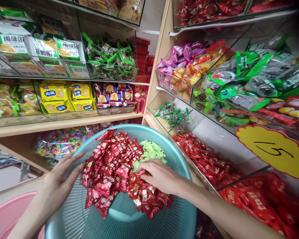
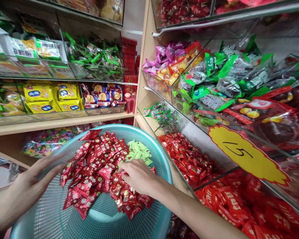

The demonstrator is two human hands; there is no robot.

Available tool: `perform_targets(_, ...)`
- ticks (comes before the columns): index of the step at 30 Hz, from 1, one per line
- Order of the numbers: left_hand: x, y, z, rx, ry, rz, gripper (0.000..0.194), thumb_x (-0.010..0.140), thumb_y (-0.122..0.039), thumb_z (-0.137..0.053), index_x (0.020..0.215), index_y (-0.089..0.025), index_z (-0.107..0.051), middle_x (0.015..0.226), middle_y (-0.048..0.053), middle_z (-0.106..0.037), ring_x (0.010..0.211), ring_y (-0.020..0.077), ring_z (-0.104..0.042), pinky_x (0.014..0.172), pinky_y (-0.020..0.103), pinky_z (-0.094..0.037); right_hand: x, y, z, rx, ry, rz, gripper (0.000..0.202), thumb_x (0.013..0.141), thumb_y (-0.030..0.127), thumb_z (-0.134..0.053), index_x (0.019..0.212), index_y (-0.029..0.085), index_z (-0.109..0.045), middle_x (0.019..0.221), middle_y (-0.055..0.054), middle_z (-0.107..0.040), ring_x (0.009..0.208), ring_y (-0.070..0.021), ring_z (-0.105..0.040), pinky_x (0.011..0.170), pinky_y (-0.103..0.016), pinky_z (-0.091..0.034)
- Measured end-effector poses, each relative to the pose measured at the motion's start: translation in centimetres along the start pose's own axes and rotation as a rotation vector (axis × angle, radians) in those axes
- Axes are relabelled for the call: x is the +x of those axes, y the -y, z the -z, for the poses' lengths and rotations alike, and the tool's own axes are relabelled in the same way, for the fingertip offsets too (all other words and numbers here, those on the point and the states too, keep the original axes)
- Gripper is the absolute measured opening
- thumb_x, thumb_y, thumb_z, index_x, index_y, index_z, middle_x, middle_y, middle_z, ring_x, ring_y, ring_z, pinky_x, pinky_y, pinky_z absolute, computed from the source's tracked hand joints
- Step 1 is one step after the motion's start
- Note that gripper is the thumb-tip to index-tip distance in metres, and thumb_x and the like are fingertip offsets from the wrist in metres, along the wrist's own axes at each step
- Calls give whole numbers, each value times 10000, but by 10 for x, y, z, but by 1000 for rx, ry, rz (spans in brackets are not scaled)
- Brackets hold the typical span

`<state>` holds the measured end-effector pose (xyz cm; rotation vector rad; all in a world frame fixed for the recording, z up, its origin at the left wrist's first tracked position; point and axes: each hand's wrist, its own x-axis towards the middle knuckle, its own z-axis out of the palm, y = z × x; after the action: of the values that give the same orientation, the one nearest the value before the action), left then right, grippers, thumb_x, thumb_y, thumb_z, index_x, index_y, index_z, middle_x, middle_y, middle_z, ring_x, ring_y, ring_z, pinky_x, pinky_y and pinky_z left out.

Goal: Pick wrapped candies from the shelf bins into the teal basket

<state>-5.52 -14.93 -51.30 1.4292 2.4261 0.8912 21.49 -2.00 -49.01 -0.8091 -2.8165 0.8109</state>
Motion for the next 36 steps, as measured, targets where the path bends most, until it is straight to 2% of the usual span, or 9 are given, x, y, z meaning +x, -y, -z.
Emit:
perform_targets(12, 0, -4, 1, 1, -32, -23, 576, 701, -598, -398, 1113, -240, -581, 1237, 45, -553, 1185, 264, -446, 748, 335, -529, 3, -8, -14, -186, 8, 25, 71, 785, 197, -558, 807, 168, -619, 815, -26, -639, 796, -139, -550, 764, -282, -365)
perform_targets(15, 0, -3, 1, 4, -43, -19, 592, 682, -605, -413, 1106, -232, -588, 1247, 51, -545, 1189, 262, -442, 742, 326, -529, 2, -2, -2, -201, -3, 37, 91, 799, 209, -534, 810, 173, -617, 807, -24, -636, 792, -142, -549, 747, -281, -369)
perform_targets(18, 2, -3, 0, 4, -49, -17, 599, 671, -608, -417, 1100, -229, -594, 1242, 53, -548, 1181, 256, -452, 771, 333, -518, -3, 3, 30, -178, -88, 21, 157, 838, 245, -466, 845, 198, -616, 820, -16, -637, 802, -138, -550, 729, -269, -376)
perform_targets(21, 3, -3, -1, -4, -44, -12, 594, 669, -605, -421, 1098, -233, -594, 1225, 51, -562, 1161, 250, -474, 770, 330, -518, -12, -4, 69, -243, -232, -103, 220, 868, 279, -395, 890, 225, -607, 851, -5, -642, 798, -131, -561, 706, -259, -384)
perform_targets(24, 3, 0, -1, -2, -63, -39, 568, 670, -593, -435, 1087, -244, -599, 1188, 43, -590, 1130, 245, -503, 769, 326, -516, -21, -24, 93, -533, -308, -394, 236, 865, 275, -383, 916, 198, -601, 861, -52, -644, 815, -170, -576, 676, -281, -389)
perform_targets(27, 2, 2, -1, 6, -79, -64, 551, 674, -574, -450, 1086, -241, -601, 1176, 51, -599, 1108, 254, -521, 736, 319, -525, -24, -47, 95, -733, -150, -654, 248, 853, 253, -399, 972, 151, -590, 948, -119, -630, 887, -224, -576, 677, -306, -399)
perform_targets(30, 2, 1, 0, 16, -67, -51, 563, 678, -570, -448, 1099, -226, -596, 1214, 71, -570, 1115, 267, -514, 716, 322, -530, -22, -59, 86, -715, 29, -777, 271, 853, 193, -371, 1008, 143, -588, 1087, -135, -584, 971, -252, -556, 720, -327, -408)
perform_targets(33, 3, 1, -1, 18, -62, -25, 571, 670, -583, -447, 1098, -236, -596, 1213, 65, -571, 1104, 270, -523, 718, 330, -533, -20, -62, 81, -683, 48, -809, 342, 856, 104, -299, 1045, 149, -580, 1145, -151, -551, 1002, -241, -548, 757, -337, -405)
perform_targets(36, 3, 3, -1, 25, -54, -26, 561, 675, -582, -445, 1105, -253, -590, 1200, 47, -581, 1101, 265, -526, 753, 346, -527, -21, -62, 82, -663, 40, -817, 310, 859, 119, -334, 1039, 163, -582, 1104, -159, -570, 994, -226, -556, 773, -329, -403)
